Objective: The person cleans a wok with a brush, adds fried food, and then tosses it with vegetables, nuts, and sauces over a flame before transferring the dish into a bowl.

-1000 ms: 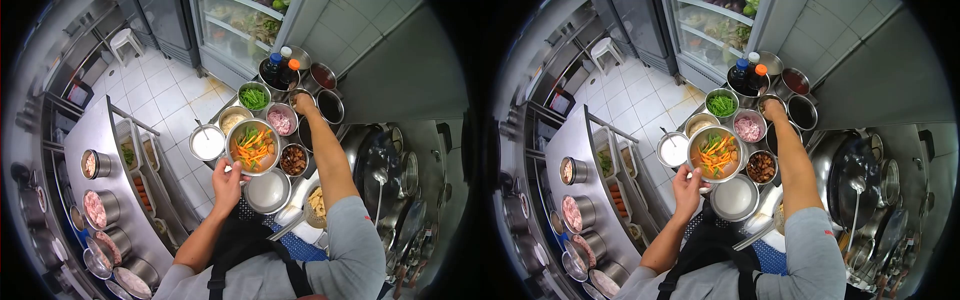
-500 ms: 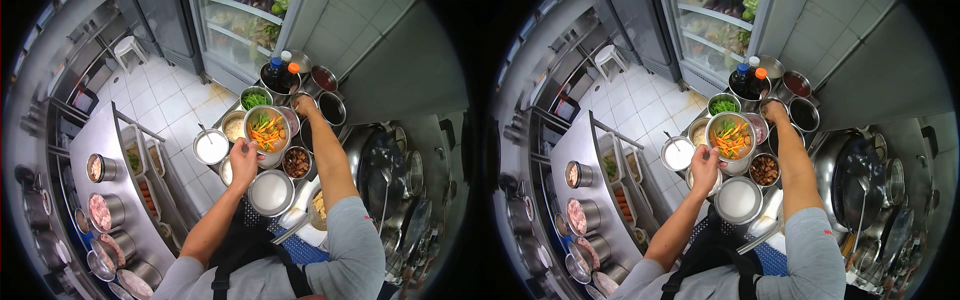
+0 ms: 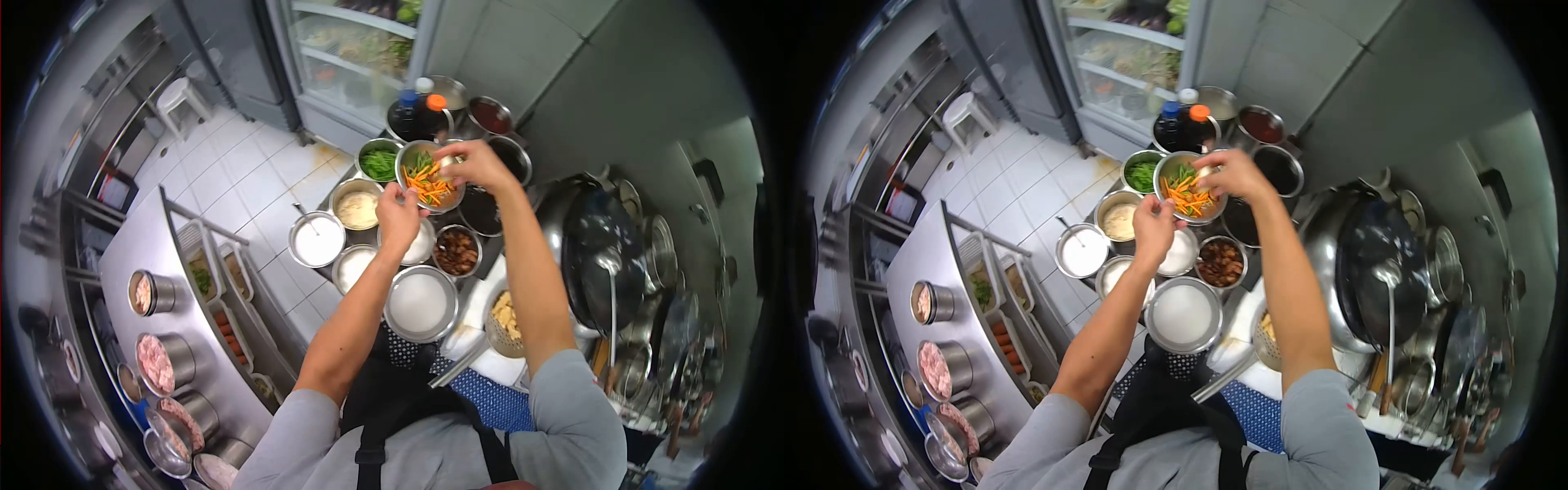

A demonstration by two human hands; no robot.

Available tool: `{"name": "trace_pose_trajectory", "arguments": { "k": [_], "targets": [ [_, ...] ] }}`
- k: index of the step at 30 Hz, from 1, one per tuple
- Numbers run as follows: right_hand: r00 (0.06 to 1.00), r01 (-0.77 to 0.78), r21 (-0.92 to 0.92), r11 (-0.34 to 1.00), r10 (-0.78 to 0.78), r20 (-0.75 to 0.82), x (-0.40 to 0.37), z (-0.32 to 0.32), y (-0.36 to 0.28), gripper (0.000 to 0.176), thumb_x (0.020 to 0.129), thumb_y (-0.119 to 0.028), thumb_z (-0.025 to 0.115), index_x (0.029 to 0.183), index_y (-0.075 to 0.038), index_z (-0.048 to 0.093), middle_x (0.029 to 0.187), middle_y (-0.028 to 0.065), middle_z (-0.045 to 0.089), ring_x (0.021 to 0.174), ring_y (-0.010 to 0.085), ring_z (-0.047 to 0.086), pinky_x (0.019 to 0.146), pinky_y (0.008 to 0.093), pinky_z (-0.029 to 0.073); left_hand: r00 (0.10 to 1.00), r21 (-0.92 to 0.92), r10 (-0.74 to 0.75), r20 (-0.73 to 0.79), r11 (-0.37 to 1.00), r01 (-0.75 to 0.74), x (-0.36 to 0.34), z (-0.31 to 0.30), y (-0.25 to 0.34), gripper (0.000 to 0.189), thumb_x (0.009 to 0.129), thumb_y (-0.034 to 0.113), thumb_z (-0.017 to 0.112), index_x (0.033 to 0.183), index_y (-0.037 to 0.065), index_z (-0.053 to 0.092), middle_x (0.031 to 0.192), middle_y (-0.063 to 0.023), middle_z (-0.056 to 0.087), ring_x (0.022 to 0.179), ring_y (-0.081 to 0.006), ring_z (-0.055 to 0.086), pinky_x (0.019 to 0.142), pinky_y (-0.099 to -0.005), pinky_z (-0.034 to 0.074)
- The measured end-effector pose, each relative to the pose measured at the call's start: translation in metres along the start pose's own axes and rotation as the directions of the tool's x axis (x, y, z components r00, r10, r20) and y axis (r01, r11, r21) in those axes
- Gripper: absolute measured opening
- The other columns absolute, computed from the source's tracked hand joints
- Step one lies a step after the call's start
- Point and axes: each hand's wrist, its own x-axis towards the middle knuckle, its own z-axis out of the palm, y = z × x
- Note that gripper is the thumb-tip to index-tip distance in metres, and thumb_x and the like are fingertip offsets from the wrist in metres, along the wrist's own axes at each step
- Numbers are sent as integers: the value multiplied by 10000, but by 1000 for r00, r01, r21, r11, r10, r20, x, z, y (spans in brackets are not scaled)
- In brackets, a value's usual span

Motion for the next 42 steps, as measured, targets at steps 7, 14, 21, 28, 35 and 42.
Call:
{"name": "trace_pose_trajectory", "arguments": {
  "k": [7, 14, 21, 28, 35, 42],
  "targets": [
    [675, -112, -334, 936, -175, -717, -252, -42, -21, 366, 818, -34, 684, 1184, -42, 683, 1116, 179, 705, 984, 322, 695, 884, 385, 532, 972, -226, 33, 231, 974, 21, -66, 72, 38, 141, 987, 99, 576, 902, -11, 553, 839, -78, 600, 638, -122, 609, 557, -254, 584],
    [397, -899, -274, 342, 372, -839, -587, -136, 251, 814, 792, -226, 771, 1484, -61, 377, 1290, 244, 578, 1238, 385, 545, 972, 487, 488, 896, -132, 54, 441, 991, 5, -161, 201, 41, 201, 971, 104, 590, 822, -25, 549, 759, -89, 616, 601, -146, 644, 500, -269, 573],
    [572, -250, 328, 911, 412, -709, -640, -61, 162, 292, 939, -33, 553, 1231, -18, 566, 632, 15, 518, 477, 105, 506, 406, 277, 440, 736, 294, 394, 550, 734, -612, -252, 344, -27, 137, 835, 53, 627, 942, -30, 651, 847, -255, 650, 804, -381, 692, 780, -436, 578],
    [536, -217, -151, 964, -11, -844, -638, -50, 228, 375, 965, -60, 543, 1337, -41, 504, 683, 8, 502, 472, 88, 490, 370, 261, 425, 713, 518, 266, 649, 532, -670, -299, 382, -45, 223, 837, -4, 547, 1030, -42, 651, 1428, -394, 383, 981, -488, 654, 896, -491, 549],
    [696, 136, 701, 700, 436, -570, -651, -9, 94, 349, 1004, -105, 477, 1346, -37, 477, 681, 5, 451, 460, 72, 426, 366, 253, 410, 980, -59, 55, 193, 997, -44, -291, 307, -13, 128, 940, 38, 599, 1018, -48, 654, 890, -186, 705, 719, -276, 712, 647, -355, 612],
    [905, 65, 879, 472, 344, -252, -538, 60, 13, 348, 990, -127, 502, 1318, -12, 504, 740, -4, 444, 488, 64, 421, 372, 233, 378, 976, -250, 216, -34, 943, -218, -219, 111, 0, 240, 966, 43, 599, 784, -56, 475, 761, -102, 588, 667, -212, 699, 554, -322, 618]
  ]
}}
